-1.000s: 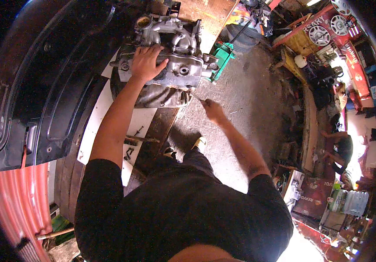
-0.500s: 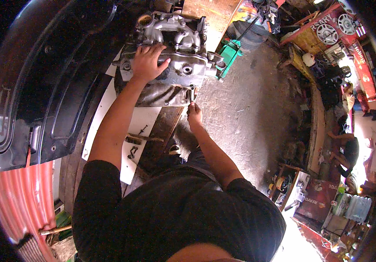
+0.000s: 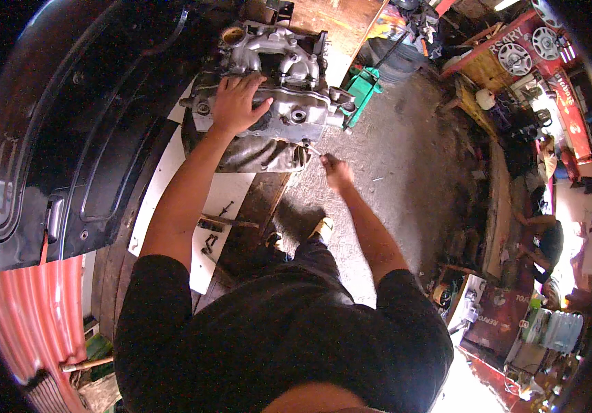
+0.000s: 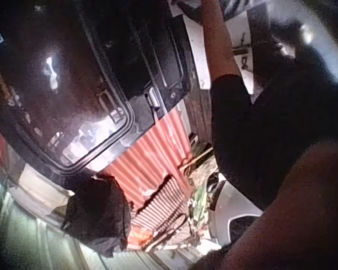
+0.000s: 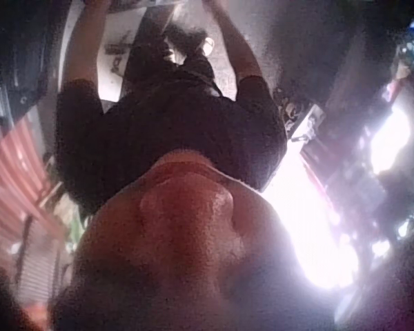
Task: The person uses a wrench to loosen and remove bolts from a car engine block resting on a workbench. They repeatedly turn the wrench on different bolts and remove them by hand, placing them aside.
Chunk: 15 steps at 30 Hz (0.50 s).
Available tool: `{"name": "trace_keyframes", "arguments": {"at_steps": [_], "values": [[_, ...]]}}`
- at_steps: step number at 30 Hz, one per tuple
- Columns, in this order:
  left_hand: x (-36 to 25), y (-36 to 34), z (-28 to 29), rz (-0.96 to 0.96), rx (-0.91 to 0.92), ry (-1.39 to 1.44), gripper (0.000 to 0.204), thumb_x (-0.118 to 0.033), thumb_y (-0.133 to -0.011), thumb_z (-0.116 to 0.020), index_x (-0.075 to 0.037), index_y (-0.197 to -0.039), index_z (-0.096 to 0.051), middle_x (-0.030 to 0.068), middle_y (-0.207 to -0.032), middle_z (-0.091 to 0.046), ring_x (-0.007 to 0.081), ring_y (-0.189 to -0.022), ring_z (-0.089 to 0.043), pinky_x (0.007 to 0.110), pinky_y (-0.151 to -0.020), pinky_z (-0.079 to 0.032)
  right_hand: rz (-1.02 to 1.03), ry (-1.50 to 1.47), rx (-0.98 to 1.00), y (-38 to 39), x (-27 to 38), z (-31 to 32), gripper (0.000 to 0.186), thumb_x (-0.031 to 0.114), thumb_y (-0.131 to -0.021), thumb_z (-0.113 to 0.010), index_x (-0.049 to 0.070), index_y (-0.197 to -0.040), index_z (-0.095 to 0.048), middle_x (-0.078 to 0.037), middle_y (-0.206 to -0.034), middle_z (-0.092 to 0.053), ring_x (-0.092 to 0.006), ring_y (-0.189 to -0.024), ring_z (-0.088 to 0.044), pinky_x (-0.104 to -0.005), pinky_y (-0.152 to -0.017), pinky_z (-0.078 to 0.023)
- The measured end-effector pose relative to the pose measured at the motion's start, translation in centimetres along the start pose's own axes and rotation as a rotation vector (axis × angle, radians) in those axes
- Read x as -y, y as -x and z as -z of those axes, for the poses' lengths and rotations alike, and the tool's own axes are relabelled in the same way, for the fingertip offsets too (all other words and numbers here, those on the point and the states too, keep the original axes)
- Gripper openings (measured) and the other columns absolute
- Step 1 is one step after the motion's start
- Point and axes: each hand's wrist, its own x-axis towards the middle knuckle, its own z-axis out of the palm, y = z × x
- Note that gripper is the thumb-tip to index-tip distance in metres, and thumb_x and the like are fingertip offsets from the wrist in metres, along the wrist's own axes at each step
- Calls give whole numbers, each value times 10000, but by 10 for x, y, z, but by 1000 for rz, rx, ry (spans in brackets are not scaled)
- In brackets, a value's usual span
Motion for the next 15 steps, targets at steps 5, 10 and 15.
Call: {"name": "trace_keyframes", "arguments": {"at_steps": [5, 10, 15], "values": [[-1, -3, 1, -41, -67, -52, 489, -465, -815, -584, -113, -1154, -575, 50, -1172, -597, 219, -1018, -545, 408, -952, -351, 271, 696, 255, -33, 66, 110, 415, 470, -925, -421, 124, -939, -650, -130, -800, -666, -336, -766, -649, -483, -650, -504], [-2, -6, -2, -34, -53, 10, 466, -464, -817, -585, -115, -1125, -593, 36, -1168, -596, 224, -1018, -549, 421, -965, -349, 550, 1100, 216, -66, 136, 106, 139, 126, -742, -592, 61, -762, -713, -133, -749, -685, -280, -685, -676, -426, -550, -532], [0, -1, 3, -13, 7, -51, 425, -466, -825, -570, -126, -1072, -624, 44, -1139, -606, 224, -1013, -557, 427, -973, -344, 406, 997, 279, -37, 132, 113, 181, 158, -792, -575, 43, -859, -697, -138, -771, -685, -289, -712, -674, -425, -598, -540]]}}
